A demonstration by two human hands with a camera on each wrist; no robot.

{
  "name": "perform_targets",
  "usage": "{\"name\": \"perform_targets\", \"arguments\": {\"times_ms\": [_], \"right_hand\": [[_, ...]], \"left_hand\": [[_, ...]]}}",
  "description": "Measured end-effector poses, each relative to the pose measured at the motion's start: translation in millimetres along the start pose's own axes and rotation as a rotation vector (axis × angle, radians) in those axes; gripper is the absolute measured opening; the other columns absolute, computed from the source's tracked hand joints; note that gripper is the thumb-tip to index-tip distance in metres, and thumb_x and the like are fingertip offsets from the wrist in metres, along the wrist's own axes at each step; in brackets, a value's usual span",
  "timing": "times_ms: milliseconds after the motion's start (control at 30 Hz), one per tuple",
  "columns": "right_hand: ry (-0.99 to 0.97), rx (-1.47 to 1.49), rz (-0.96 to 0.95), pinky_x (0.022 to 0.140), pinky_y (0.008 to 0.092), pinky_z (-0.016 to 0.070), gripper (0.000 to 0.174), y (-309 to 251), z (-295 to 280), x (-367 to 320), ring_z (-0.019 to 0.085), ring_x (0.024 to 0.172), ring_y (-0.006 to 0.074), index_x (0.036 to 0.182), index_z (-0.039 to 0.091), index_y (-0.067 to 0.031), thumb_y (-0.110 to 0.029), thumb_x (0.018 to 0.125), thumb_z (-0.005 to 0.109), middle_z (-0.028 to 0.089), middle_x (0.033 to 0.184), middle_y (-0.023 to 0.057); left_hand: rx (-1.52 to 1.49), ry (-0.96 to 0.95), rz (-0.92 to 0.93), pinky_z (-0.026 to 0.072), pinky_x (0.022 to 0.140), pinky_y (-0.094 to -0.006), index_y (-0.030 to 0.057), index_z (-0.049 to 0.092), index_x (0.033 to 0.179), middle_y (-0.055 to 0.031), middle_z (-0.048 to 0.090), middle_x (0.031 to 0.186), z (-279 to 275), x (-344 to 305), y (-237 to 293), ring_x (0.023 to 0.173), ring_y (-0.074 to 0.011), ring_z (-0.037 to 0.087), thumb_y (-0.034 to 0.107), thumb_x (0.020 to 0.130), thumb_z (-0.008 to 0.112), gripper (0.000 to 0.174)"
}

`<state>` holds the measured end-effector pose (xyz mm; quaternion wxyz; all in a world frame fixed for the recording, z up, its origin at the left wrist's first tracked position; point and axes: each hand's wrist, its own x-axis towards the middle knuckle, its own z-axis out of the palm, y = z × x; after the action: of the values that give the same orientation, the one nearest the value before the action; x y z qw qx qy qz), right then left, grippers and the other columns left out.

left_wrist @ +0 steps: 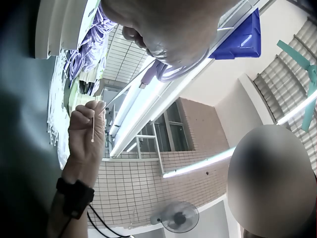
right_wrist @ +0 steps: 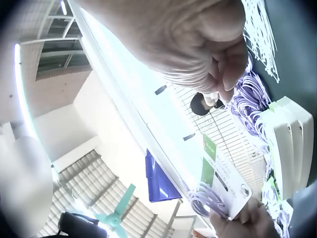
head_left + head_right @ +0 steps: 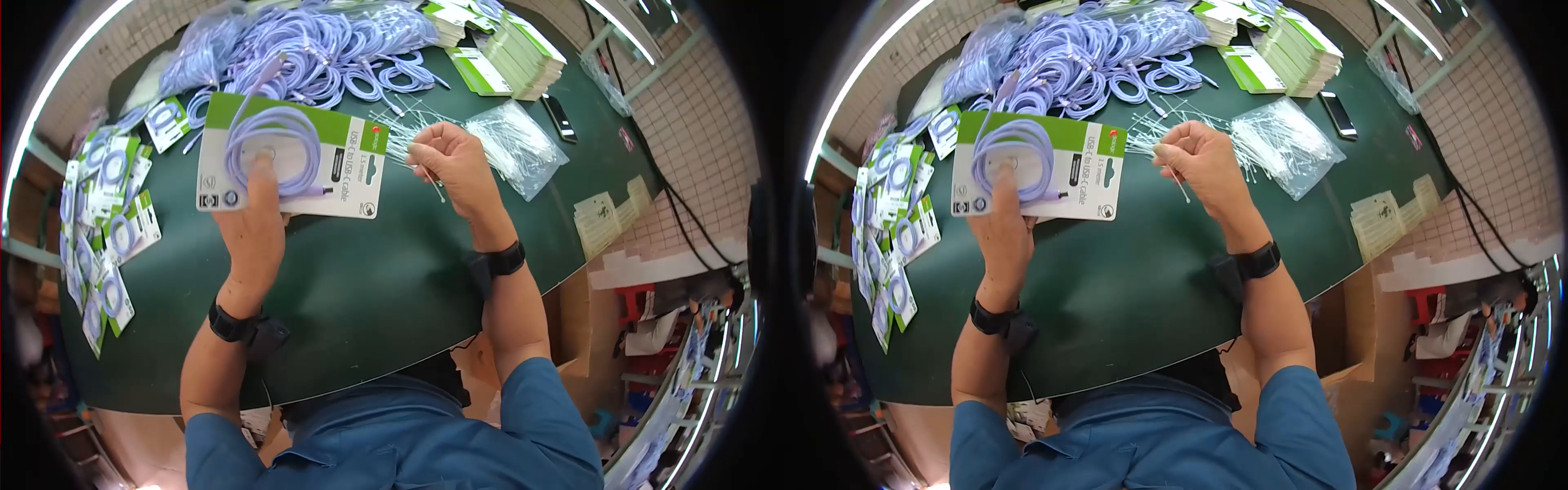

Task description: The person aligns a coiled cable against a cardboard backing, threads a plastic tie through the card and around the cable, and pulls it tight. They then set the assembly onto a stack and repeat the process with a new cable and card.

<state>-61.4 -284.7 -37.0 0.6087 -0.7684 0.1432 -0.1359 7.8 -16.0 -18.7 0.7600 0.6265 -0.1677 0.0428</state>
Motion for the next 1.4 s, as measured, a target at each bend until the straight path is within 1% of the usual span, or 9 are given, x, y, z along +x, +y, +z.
{"name": "perform_targets", "arguments": {"times_ms": [100,200,333,500,600,733,1067,1200,1400], "right_hand": [[-0.083,0.513,0.021,0.067,0.0218,0.0532,0.016,-3,-6,-3,0.064,0.077,0.0071,0.104,0.071,-0.0015,-0.015,0.098,0.078,0.074,0.092,0.006],[-0.09,0.571,0.011,0.067,0.0224,0.0538,0.016,-7,-6,-5,0.065,0.076,0.0087,0.106,0.073,-0.0003,-0.014,0.099,0.077,0.074,0.093,0.0066],[-0.148,0.634,-0.013,0.069,0.0228,0.0548,0.017,-5,-5,-7,0.065,0.076,0.0097,0.107,0.074,0.0007,-0.014,0.099,0.077,0.075,0.095,0.007],[-0.192,0.687,-0.009,0.07,0.0232,0.0556,0.02,-9,-1,-10,0.065,0.076,0.0099,0.113,0.075,0.0023,-0.013,0.1,0.076,0.074,0.096,0.0064],[-0.196,0.738,0.007,0.07,0.0231,0.0556,0.022,-15,7,-15,0.066,0.078,0.0099,0.115,0.075,0.0033,-0.013,0.1,0.075,0.075,0.097,0.0067],[-0.159,0.633,0.022,0.071,0.0229,0.056,0.025,-24,17,-22,0.067,0.08,0.0102,0.119,0.074,0.0043,-0.013,0.101,0.074,0.075,0.098,0.0077],[-0.236,0.254,-0.053,0.06,0.0206,0.0531,0.025,-24,18,-25,0.066,0.07,0.0067,0.122,0.072,0.0045,-0.01,0.102,0.07,0.075,0.093,0.008],[-0.239,0.213,-0.007,0.057,0.0197,0.0507,0.017,-32,25,-31,0.064,0.067,0.0053,0.113,0.072,0.0028,-0.011,0.103,0.069,0.073,0.088,0.0052],[-0.153,-0.095,-0.158,0.058,0.023,0.0523,0.01,-30,32,-35,0.064,0.065,0.0082,0.102,0.066,-0.0004,-0.011,0.103,0.067,0.072,0.082,0.0041]], "left_hand": [[0.223,-0.039,0.126,0.0593,0.085,-0.0394,-0.0063,0.061,0.126,-0.0135,0.073,0.111,-4,-7,-4,0.098,-0.0244,0.073,0.015,0.102,0.06,0.032],[0.143,-0.102,0.379,0.0585,0.093,-0.0377,-0.0052,0.062,0.129,-0.015,0.074,0.115,-8,-16,-8,0.1,-0.0252,0.074,0.017,0.103,0.06,0.035],[0.257,-0.312,0.373,0.0587,0.099,-0.0421,-0.006,0.062,0.131,-0.0213,0.072,0.121,-35,-30,-22,0.109,-0.0301,0.074,0.018,0.105,0.056,0.036],[0.355,-0.459,0.253,0.058,0.101,-0.0422,-0.0064,0.062,0.133,-0.0198,0.072,0.124,-48,-50,-29,0.113,-0.0319,0.073,0.021,0.106,0.057,0.04],[0.478,-0.533,0.616,0.0529,0.058,-0.0335,-0.0008,0.069,0.119,-0.0121,0.071,0.083,-51,-47,-44,0.064,-0.0252,0.067,0.011,0.095,0.072,0.028],[0.509,-0.606,0.87,0.0412,0.047,-0.0334,-0.0019,0.07,0.116,-0.0077,0.062,0.071,-31,-38,-14,0.051,-0.023,0.056,0.007,0.083,0.079,0.035],[0.467,-0.608,0.909,0.0405,0.047,-0.0317,-0.0016,0.073,0.113,-0.0045,0.059,0.069,-26,-38,-10,0.052,-0.019,0.055,0.009,0.077,0.081,0.039],[0.494,-0.642,0.967,0.0378,0.045,-0.0308,-0.0003,0.075,0.112,-0.0016,0.055,0.067,-24,-42,-7,0.052,-0.0157,0.052,0.009,0.074,0.081,0.04],[0.533,-0.69,1.048,0.0324,0.044,-0.0296,0.0037,0.076,0.114,0.0033,0.045,0.064,-23,-44,-7,0.051,-0.0109,0.045,0.01,0.071,0.08,0.043]]}}
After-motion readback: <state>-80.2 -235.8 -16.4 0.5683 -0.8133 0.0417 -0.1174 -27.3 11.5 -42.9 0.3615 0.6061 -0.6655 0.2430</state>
